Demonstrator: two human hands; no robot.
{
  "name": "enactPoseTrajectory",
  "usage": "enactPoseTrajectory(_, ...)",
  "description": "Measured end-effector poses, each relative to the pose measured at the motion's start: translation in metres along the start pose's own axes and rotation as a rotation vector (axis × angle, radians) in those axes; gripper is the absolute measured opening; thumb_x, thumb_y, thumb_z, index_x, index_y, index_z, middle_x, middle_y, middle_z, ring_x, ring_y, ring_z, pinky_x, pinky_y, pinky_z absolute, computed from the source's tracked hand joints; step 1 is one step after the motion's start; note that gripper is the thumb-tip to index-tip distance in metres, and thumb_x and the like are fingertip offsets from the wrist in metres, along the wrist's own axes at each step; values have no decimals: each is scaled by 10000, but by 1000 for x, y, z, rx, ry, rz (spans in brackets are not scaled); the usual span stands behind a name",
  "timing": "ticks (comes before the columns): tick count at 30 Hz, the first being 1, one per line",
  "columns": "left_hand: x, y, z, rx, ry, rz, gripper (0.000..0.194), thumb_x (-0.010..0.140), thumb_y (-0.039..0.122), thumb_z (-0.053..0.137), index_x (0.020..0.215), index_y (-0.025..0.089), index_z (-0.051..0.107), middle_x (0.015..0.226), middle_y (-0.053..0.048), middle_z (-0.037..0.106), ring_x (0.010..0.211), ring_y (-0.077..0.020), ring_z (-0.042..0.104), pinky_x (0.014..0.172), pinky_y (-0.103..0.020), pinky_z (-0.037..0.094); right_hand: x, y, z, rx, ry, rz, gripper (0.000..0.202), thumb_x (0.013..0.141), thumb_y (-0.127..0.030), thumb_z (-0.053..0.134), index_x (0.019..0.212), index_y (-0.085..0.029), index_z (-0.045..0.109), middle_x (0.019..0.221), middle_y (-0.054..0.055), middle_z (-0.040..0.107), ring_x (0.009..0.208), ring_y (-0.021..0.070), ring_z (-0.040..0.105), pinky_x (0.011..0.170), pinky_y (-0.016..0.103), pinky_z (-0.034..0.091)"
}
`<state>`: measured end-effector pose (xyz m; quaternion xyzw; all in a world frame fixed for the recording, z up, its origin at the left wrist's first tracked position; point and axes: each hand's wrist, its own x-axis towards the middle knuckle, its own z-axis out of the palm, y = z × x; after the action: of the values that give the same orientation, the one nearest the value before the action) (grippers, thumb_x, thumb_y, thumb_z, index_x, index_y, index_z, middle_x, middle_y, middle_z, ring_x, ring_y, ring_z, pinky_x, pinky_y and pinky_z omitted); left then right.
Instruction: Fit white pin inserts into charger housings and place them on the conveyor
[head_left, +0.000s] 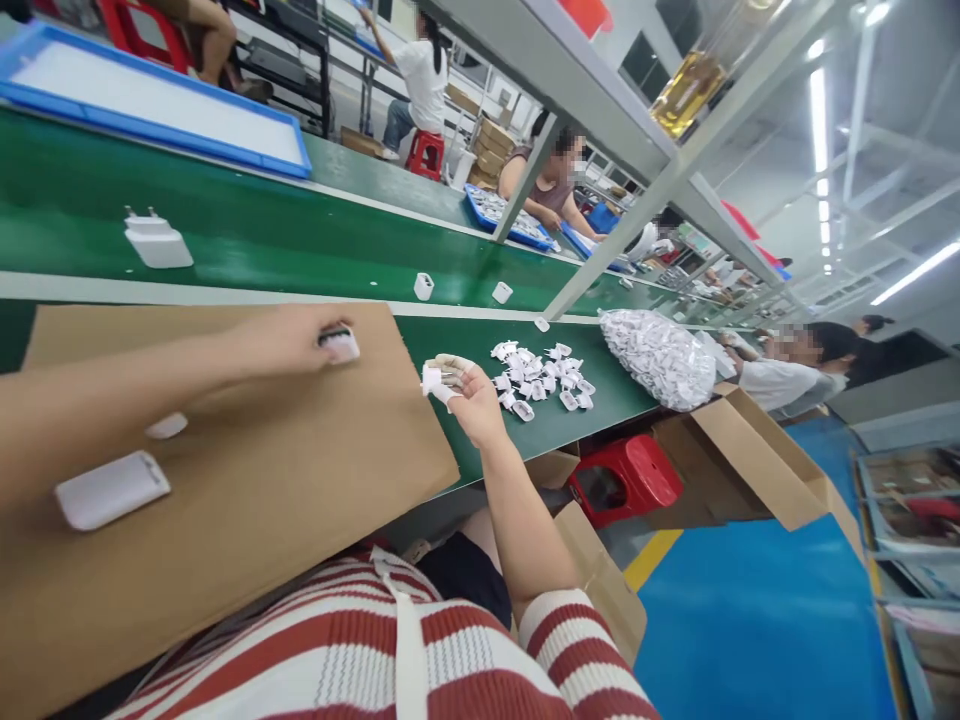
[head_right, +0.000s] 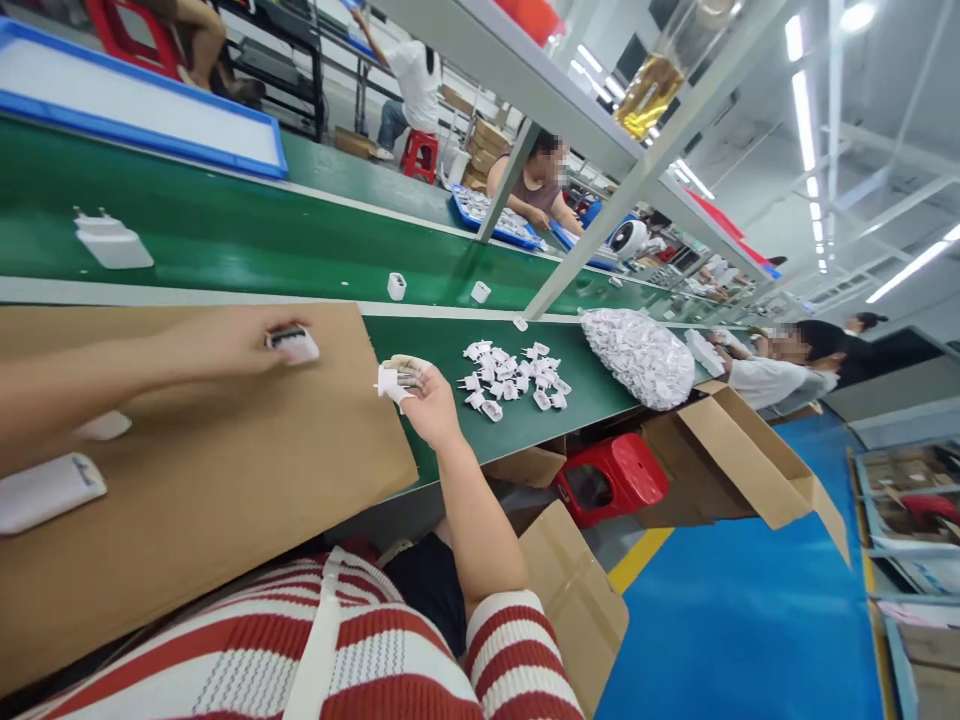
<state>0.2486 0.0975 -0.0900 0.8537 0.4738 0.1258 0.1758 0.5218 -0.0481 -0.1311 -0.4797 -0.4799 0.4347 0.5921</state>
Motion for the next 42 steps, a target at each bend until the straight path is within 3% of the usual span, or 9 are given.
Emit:
enactPoseTrajectory(3, -62, 26, 22, -43, -128, 48, 531, 958, 417, 585, 1448, 228, 666, 1398, -87, 718, 1182, -308, 683, 988, -402, 508, -9, 4, 10, -202, -37, -49, 408, 792, -328, 822, 1171, -233, 704, 1176, 78, 795, 1005, 212, 743, 868, 355, 616)
enactPoseTrajectory(6, -102, 38, 40, -134, -40, 30, 546, 931, 503, 586, 1384, 226, 713, 1259, -126, 743, 1181, -343, 664, 1000, -449, 513, -16, 13, 18, -529, -187, -132, 210, 914, -342, 753, 1101, -254, 785, 1108, 56, 813, 1019, 221, 726, 929, 387, 594)
enactPoseTrajectory(9, -118, 38, 55, -282, 33, -54, 556, 917, 637, 592, 1264, 239, 767, 954, -92, 731, 949, -313, 672, 841, -424, 522, -18, 25, 25, -576, -312, -98, 291, 921, -285, 759, 1209, -271, 794, 1099, 40, 823, 1032, 219, 743, 991, 399, 596)
enactPoseTrajectory(13, -121, 34, 70, -505, 30, -206, 625, 872, 761, 631, 1232, 268, 762, 741, -12, 658, 675, -229, 597, 661, -358, 449, -18, 24, 41, -502, -112, -142, 293, 940, -331, 780, 1221, -249, 781, 1110, 50, 821, 997, 206, 757, 966, 363, 615)
enactPoseTrajectory(19, -120, 31, 76, -589, 60, -177, 592, 850, 753, 638, 1141, 250, 748, 799, -20, 693, 692, -224, 620, 671, -362, 476, -19, 4, 68, -759, -366, -477, 265, 1016, -183, 617, 1202, -265, 787, 1136, 52, 808, 1109, 229, 697, 1017, 372, 576)
enactPoseTrajectory(26, -122, 29, 78, -605, 83, -105, 475, 899, 680, 634, 1077, 251, 731, 800, -14, 696, 690, -213, 635, 645, -349, 485, -15, 10, 73, -924, -471, -470, 304, 1016, -135, 582, 1229, -250, 766, 1098, 78, 790, 1121, 258, 684, 1039, 409, 560)
enactPoseTrajectory(31, -122, 26, 79, -598, 91, -87, 473, 906, 674, 644, 1095, 250, 735, 769, -2, 685, 662, -202, 621, 622, -344, 478, -15, 11, 73, -891, -448, -505, 324, 998, -111, 572, 1234, -233, 757, 1155, 87, 785, 1118, 255, 674, 1019, 397, 555)
enactPoseTrajectory(36, -122, 29, 77, -608, 89, -90, 422, 906, 645, 637, 1043, 254, 722, 855, -31, 723, 740, -234, 665, 683, -381, 515, -15, 5, 78, -962, -502, -462, 328, 958, -79, 558, 1175, -224, 757, 1056, 87, 778, 1098, 271, 667, 1010, 404, 561)
enactPoseTrajectory(42, -123, 31, 74, -577, 68, -111, 417, 916, 659, 617, 1021, 266, 713, 859, -44, 724, 760, -255, 670, 708, -405, 523, -20, -2, 82, -969, -483, -432, 390, 949, -55, 528, 1235, -224, 732, 1171, 105, 761, 1124, 283, 640, 1023, 420, 552)
